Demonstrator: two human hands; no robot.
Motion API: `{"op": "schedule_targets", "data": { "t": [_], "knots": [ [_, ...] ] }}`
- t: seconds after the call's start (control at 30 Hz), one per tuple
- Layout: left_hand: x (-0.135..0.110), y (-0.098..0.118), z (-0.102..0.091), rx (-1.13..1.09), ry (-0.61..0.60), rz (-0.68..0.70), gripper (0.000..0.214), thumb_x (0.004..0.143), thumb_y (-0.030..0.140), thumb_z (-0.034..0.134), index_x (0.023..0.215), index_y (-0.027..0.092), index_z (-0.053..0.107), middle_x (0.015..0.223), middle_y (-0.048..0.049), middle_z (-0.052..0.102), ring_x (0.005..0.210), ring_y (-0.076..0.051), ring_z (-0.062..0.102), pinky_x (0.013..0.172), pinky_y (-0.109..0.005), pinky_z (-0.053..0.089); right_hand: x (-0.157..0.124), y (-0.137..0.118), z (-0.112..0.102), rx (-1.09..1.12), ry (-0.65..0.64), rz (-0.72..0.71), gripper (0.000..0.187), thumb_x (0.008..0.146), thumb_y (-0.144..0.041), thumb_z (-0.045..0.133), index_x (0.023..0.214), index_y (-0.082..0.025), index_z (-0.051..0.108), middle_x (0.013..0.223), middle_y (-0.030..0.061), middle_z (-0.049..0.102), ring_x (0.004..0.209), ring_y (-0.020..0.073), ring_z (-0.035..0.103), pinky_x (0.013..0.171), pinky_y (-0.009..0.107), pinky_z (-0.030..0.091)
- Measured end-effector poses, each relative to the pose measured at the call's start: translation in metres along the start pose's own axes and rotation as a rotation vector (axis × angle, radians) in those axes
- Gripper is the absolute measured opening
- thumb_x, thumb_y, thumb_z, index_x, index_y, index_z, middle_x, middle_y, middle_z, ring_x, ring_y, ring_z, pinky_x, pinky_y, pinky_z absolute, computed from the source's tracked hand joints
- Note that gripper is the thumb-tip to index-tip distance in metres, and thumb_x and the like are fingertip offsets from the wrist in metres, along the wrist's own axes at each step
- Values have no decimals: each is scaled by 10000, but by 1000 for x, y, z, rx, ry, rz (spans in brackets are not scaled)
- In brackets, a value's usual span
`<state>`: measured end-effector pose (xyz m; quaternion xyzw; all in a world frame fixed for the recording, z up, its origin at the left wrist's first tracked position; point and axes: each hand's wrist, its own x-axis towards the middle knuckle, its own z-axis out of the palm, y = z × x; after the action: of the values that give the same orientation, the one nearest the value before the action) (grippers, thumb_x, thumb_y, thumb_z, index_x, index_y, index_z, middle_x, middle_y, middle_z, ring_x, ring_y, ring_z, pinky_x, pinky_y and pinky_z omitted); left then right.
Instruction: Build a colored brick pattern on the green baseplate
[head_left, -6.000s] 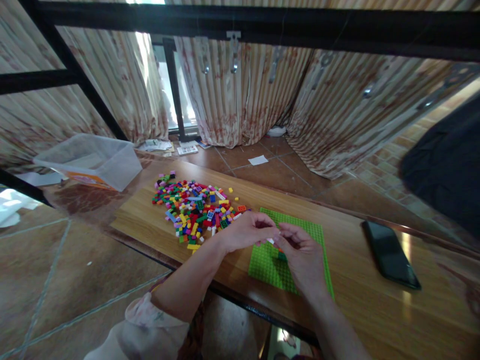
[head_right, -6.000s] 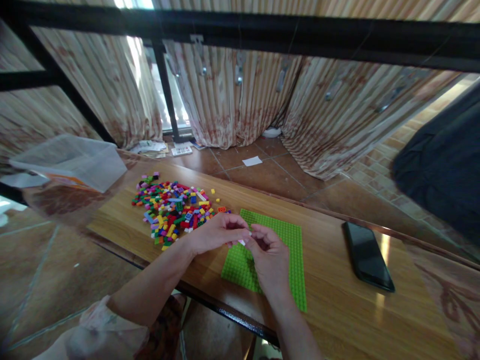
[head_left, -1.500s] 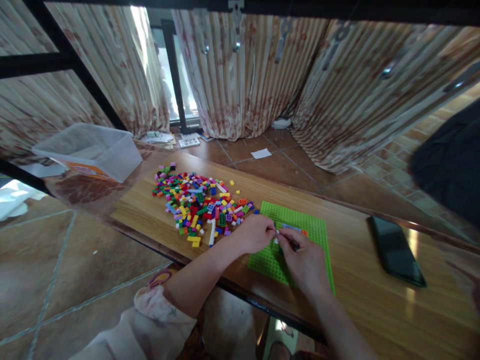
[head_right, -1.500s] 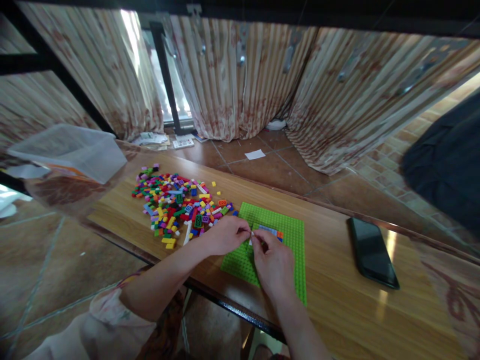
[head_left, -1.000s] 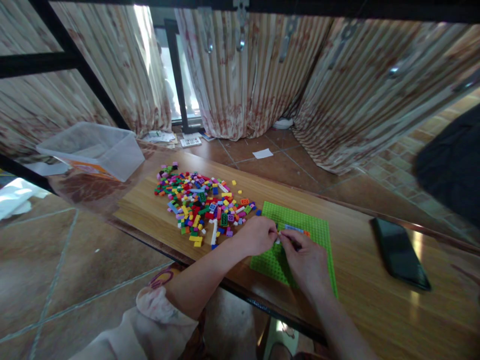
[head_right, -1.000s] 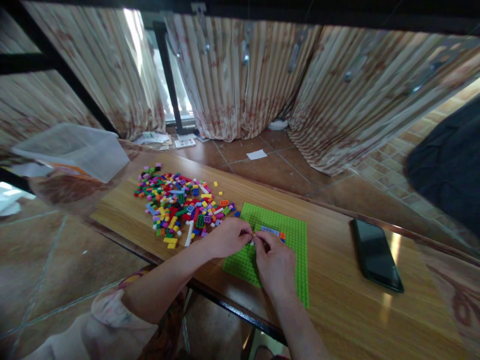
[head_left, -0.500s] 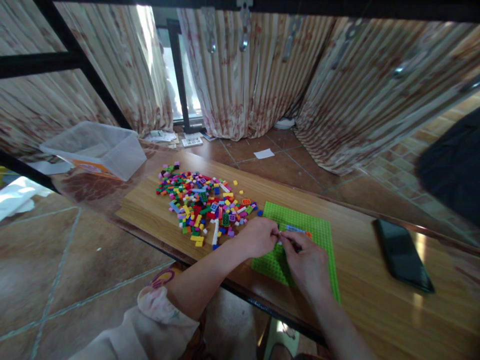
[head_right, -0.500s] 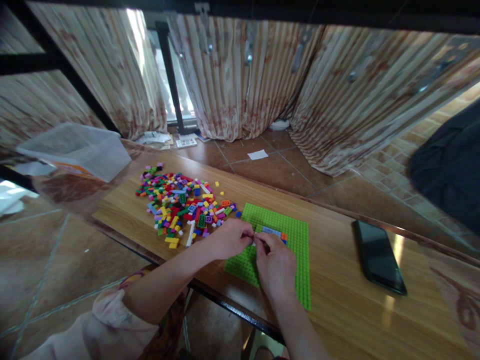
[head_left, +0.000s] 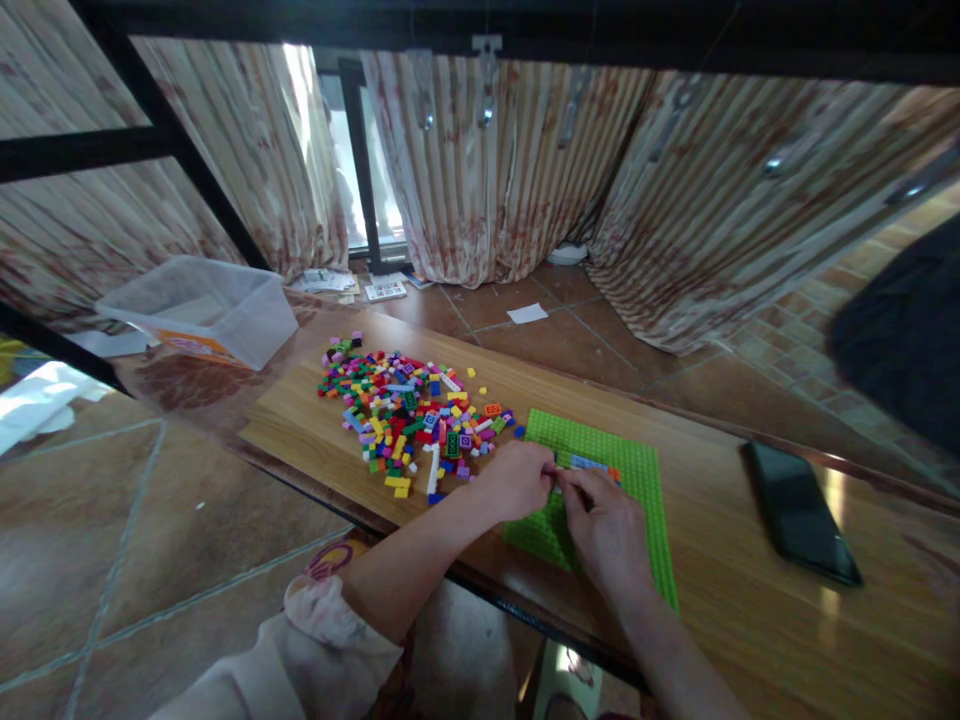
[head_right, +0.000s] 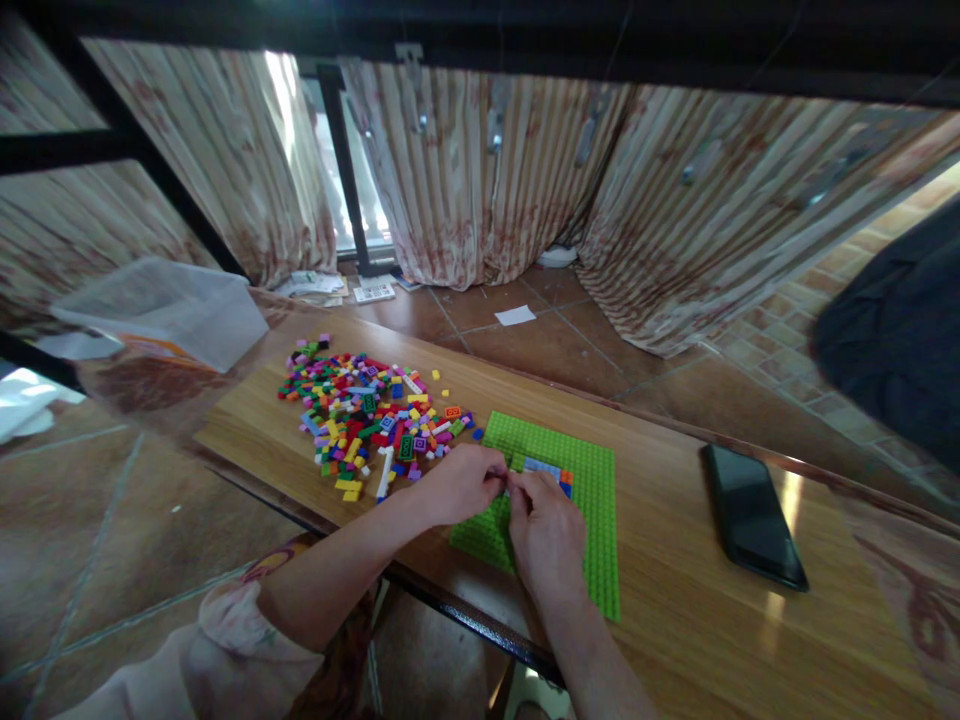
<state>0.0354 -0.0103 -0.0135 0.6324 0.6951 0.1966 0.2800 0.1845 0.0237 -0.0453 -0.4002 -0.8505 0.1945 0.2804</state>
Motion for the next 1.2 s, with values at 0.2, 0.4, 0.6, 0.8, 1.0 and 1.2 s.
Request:
{"op": "schedule_targets", "data": {
  "t": [0.2,0.4,0.6,0.8,1.0,1.2],
  "knots": [
    [-1,-2,-3,-41,2,21,222,829,161,499,835,141,721,792,-63,709,713,-156,608,634,-240,421,1,0,1,64,9,35,245,906,-292,486,873,-212,716,901,61,729,804,198,667,739,317,479],
    [-2,-4,-13,-72,-58,10,269,851,190,466,738,134,703,635,-30,648,610,-133,562,555,-228,364,4,1,-9,203,155,165,283,897,-360,490,942,-192,713,950,82,747,850,213,685,774,332,509],
    [2,-3,-10,-151,-64,-8,246,836,297,553,808,131,733,674,-28,675,609,-127,568,547,-221,360,8,5,-25,210,251,260,316,888,-406,501,964,-187,716,903,83,744,789,213,683,733,328,520],
    [4,0,-5,-145,-39,-37,198,807,247,591,827,125,745,714,-42,706,629,-130,582,561,-221,378,5,3,-27,192,227,225,321,889,-411,501,956,-187,722,908,86,746,787,212,683,731,329,523],
    [4,4,0,-104,-19,-89,203,814,256,591,836,136,753,752,-56,720,651,-147,597,610,-241,419,4,3,-23,215,209,226,321,893,-408,503,960,-181,720,939,93,747,840,218,688,773,334,523],
    [1,4,7,-63,40,-116,231,830,292,575,881,151,750,794,-68,724,706,-169,620,677,-265,451,5,3,-21,214,214,229,336,886,-424,504,942,-177,724,940,103,747,823,222,686,756,332,525]
  ]
}}
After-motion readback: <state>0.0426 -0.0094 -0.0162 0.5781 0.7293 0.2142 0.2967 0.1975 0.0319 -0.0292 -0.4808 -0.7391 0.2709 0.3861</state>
